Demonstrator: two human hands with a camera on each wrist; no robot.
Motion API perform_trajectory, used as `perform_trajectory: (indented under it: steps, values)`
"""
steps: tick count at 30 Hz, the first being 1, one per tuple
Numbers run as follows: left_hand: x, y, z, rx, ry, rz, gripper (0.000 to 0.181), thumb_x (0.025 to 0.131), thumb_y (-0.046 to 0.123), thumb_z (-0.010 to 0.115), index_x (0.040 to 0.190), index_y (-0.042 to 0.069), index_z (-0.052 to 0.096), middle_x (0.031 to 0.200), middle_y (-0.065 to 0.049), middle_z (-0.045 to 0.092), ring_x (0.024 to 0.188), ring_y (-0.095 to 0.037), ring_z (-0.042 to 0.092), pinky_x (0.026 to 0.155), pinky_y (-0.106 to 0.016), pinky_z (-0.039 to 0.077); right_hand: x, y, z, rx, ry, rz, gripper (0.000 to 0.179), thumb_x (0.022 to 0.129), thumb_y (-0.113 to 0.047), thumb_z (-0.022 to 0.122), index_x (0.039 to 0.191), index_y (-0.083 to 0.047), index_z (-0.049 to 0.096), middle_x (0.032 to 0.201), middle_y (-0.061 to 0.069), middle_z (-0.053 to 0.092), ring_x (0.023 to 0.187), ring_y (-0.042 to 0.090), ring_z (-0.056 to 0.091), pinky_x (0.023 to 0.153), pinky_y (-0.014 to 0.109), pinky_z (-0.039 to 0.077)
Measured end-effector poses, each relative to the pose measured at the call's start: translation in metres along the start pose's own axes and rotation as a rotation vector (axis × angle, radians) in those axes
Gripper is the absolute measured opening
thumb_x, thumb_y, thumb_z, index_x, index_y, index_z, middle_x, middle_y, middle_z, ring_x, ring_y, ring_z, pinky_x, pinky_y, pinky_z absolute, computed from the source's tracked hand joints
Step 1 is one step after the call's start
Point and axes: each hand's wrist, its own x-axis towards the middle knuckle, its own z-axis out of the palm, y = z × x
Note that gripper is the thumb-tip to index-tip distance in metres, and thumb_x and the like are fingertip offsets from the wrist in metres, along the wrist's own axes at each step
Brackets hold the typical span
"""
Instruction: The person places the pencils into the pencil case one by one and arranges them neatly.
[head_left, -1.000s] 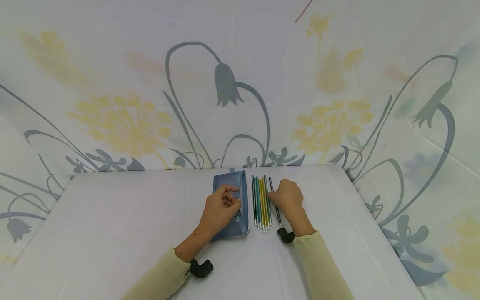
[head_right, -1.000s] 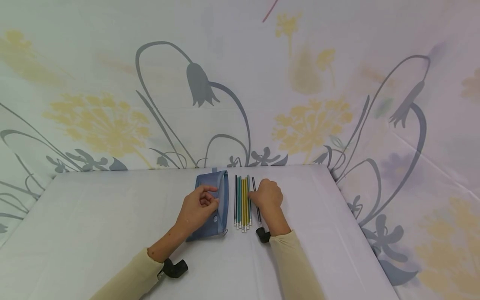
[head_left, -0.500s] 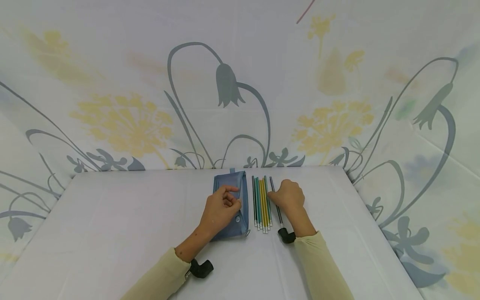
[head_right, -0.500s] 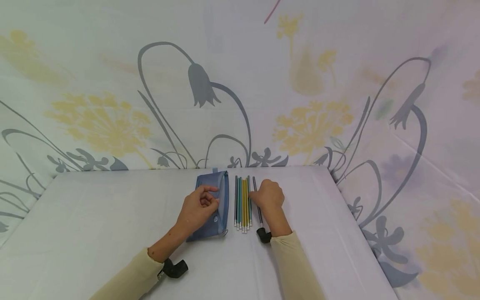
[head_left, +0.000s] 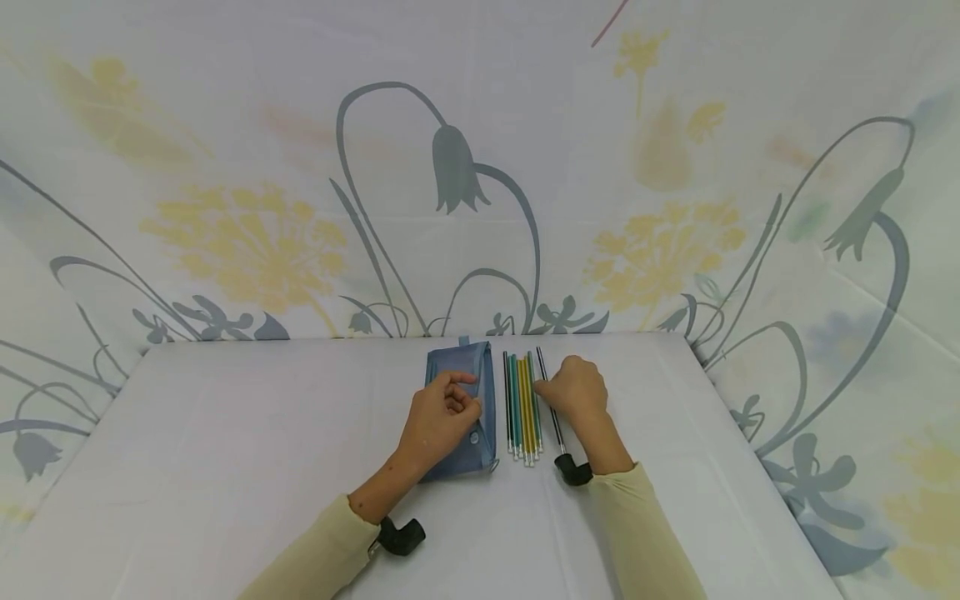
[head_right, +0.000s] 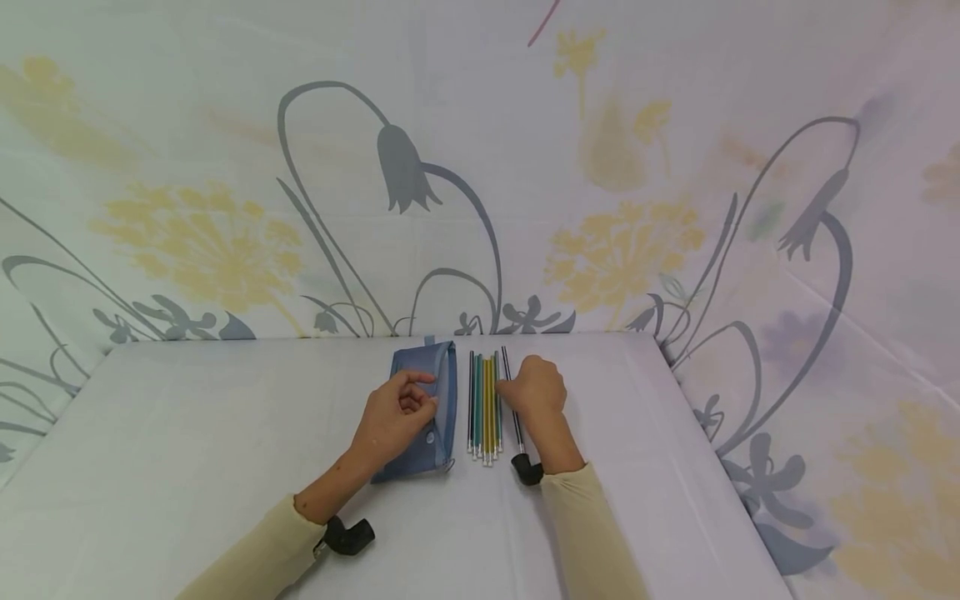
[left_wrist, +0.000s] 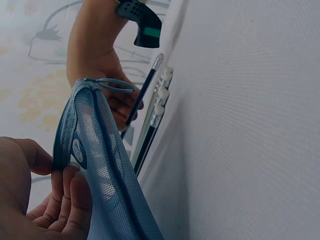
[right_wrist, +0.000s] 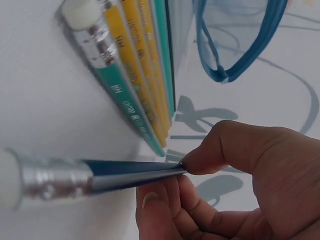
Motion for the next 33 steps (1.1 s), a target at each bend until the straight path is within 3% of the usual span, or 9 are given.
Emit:
perform_trajectory:
  steps: [6, 17, 33]
  values:
    - [0.0, 0.0, 0.0, 0.002, 0.004, -0.004, 0.032, 0.098, 0.011, 0.071, 0.129, 0.007, 0.067, 0.085, 0.002, 0.069, 0.074, -0.014, 0.067, 0.065, -0.028, 0.055, -0.002, -0.003, -0.002, 0.052, -0.026, -0.018, 0.03, 0.085, -0.026, 0.078, 0.064, -0.006, 0.071, 0.065, 0.007, 0.069, 0.058, 0.021, 0.06, 0.047, 0.031, 0.043]
    - [0.0, 0.002, -0.001, 0.018, 0.01, -0.012, 0.032, 0.098, 0.011, 0.072, 0.129, 0.007, 0.067, 0.084, 0.002, 0.069, 0.074, -0.014, 0.066, 0.066, -0.027, 0.054, -0.005, -0.01, -0.005, 0.185, -0.071, -0.109, 0.027, 0.088, -0.022, 0.078, 0.068, -0.004, 0.075, 0.058, 0.004, 0.068, 0.051, 0.018, 0.065, 0.055, 0.033, 0.05]
    - [-0.001, 0.003, 0.001, 0.024, 0.007, -0.017, 0.032, 0.098, 0.011, 0.072, 0.129, 0.005, 0.067, 0.084, 0.002, 0.069, 0.072, -0.013, 0.065, 0.063, -0.026, 0.052, -0.011, -0.022, 0.005, 0.351, -0.144, -0.116, 0.017, 0.088, -0.019, 0.075, 0.08, -0.005, 0.08, 0.061, 0.002, 0.071, 0.052, 0.018, 0.07, 0.067, 0.035, 0.058]
